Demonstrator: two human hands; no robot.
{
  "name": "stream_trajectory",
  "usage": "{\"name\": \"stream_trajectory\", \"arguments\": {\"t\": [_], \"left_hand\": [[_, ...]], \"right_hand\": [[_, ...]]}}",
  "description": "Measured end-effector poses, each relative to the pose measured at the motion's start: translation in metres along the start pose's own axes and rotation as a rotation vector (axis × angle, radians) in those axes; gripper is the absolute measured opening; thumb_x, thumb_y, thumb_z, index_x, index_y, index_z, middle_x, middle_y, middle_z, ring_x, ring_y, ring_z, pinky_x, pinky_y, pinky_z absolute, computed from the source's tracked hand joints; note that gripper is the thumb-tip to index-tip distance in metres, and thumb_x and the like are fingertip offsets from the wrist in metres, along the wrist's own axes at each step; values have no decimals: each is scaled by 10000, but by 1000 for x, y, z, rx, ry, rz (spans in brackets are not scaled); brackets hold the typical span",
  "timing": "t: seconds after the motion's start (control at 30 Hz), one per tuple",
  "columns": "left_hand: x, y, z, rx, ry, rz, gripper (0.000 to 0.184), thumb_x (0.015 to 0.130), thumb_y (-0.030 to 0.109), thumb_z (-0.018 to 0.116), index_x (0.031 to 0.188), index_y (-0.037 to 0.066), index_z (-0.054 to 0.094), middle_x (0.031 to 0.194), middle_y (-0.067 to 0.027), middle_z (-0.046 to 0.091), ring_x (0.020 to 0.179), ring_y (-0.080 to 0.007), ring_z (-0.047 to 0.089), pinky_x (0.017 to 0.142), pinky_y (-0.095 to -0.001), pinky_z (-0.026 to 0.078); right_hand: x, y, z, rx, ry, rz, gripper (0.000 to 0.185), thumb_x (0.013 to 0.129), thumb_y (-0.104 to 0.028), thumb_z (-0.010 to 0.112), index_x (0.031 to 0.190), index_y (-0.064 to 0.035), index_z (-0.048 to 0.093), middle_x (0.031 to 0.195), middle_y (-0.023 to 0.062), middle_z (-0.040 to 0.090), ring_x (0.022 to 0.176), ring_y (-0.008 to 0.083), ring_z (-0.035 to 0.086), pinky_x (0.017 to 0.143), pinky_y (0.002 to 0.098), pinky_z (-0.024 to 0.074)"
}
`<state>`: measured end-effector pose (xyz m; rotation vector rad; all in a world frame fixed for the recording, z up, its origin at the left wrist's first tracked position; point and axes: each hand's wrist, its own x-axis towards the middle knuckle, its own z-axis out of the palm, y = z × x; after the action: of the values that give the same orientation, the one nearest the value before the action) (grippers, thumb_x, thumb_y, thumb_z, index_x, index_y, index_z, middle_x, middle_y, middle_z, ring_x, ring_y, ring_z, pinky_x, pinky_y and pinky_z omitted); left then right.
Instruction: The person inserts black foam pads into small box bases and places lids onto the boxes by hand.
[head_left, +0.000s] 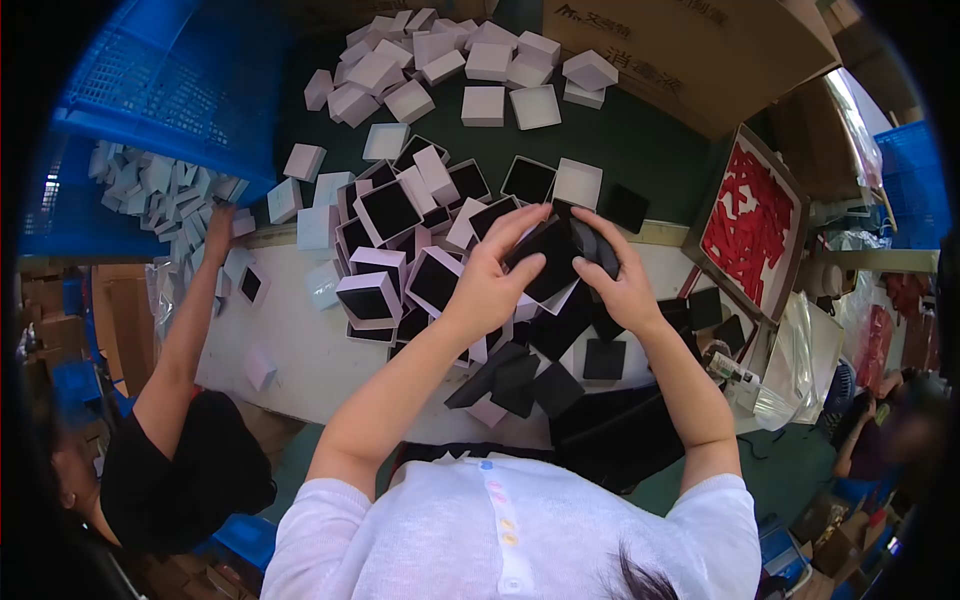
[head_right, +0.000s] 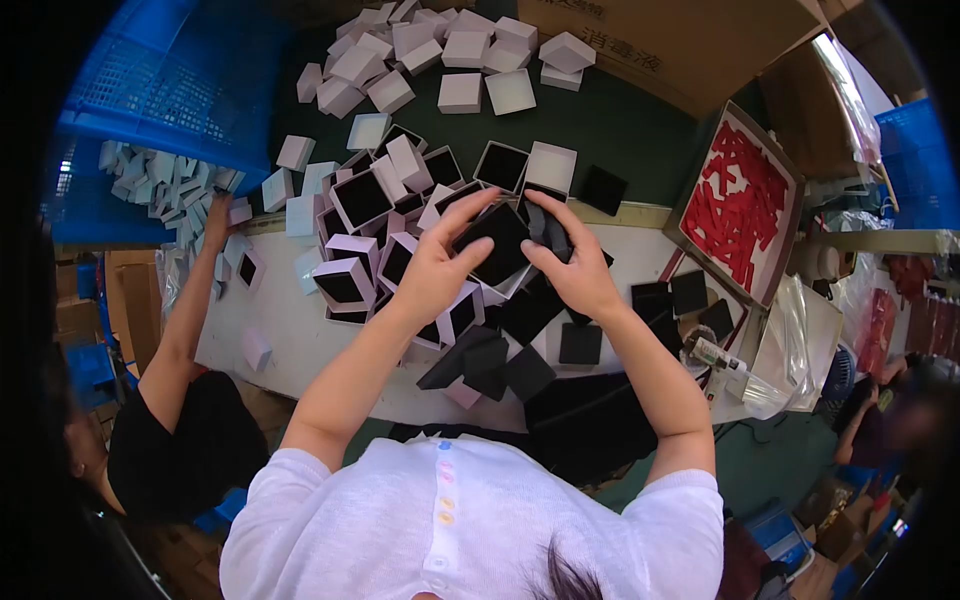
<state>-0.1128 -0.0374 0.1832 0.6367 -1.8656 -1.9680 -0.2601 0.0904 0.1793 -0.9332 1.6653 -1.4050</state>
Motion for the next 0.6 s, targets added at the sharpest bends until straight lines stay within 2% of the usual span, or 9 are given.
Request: {"name": "stream_trajectory", "arguments": {"t": [0.03, 0.1, 0.23, 0.3, 0.37, 0.43, 0.5, 0.57, 0.6], "left_hand": [[-1, 6, 2, 109, -111, -16, 594, 806, -16, 615, 1375, 93, 483, 1451, -138, 350, 1351, -260, 359, 1078, -331, 329], [0, 10, 12, 267, -39, 56, 579, 821, 16, 630, 1374, 111, 489, 1453, -149, 337, 1356, -274, 348, 1085, -350, 319], [-2, 4, 19, 302, -56, 63, 559, 860, 58, 619, 1394, 125, 467, 1451, -158, 341, 1355, -276, 348, 1089, -370, 311], [7, -4, 7, 114, -103, -52, 557, 897, 97, 601, 1424, 138, 427, 1459, -153, 337, 1354, -264, 353, 1084, -382, 318], [8, -6, 7, 148, -75, 9, 544, 912, 82, 581, 1429, 135, 421, 1463, -139, 337, 1342, -255, 374, 1071, -365, 333], [3, 3, 18, -134, 73, 1, 511, 908, 40, 571, 1401, 119, 460, 1439, -132, 375, 1324, -259, 401, 1060, -351, 345], [-2, 2, 22, -286, 89, -66, 533, 871, -15, 577, 1382, 100, 473, 1417, -126, 406, 1307, -251, 418, 1045, -344, 360], [-1, -5, 18, 290, 73, 151, 564, 862, -33, 588, 1396, 70, 439, 1405, -72, 454, 1261, -170, 448, 1049, -291, 334], [3, -3, 14, 391, 66, 146, 561, 837, -33, 598, 1373, 62, 459, 1386, -72, 463, 1279, -178, 431, 1054, -289, 329]], "right_hand": [[1, 2, 0, 104, 23, 7, 543, 807, -98, 641, 1333, -97, 509, 1181, 71, 569, 1070, 165, 538, 948, 283, 409], [1, 7, 1, 312, 63, 28, 508, 821, -92, 635, 1316, -80, 520, 1174, 60, 564, 1080, 141, 526, 959, 268, 397], [9, 11, 3, 183, 214, -18, 470, 834, -100, 672, 1284, -78, 537, 1047, 38, 572, 974, 110, 539, 887, 245, 428], [11, 15, 6, 256, 212, 5, 447, 845, -91, 673, 1272, -80, 542, 1020, 28, 572, 940, 99, 535, 855, 237, 436], [14, 12, 13, 220, 238, -27, 432, 851, -86, 667, 1265, -79, 546, 1019, 24, 572, 945, 98, 537, 857, 235, 436], [17, 8, 17, 302, 265, 5, 435, 856, -98, 670, 1269, -80, 538, 1028, 33, 572, 943, 102, 546, 860, 239, 443], [19, 6, 19, 543, 356, 84, 444, 861, -109, 670, 1279, -82, 524, 1044, 49, 571, 943, 110, 556, 861, 245, 452], [21, 6, 23, 541, 356, 65, 441, 871, -106, 657, 1286, -83, 514, 1060, 63, 569, 952, 121, 562, 859, 246, 458], [21, 5, 25, 584, 332, 51, 459, 879, -127, 635, 1311, -83, 487, 1060, 81, 569, 958, 141, 575, 867, 267, 474]]}}
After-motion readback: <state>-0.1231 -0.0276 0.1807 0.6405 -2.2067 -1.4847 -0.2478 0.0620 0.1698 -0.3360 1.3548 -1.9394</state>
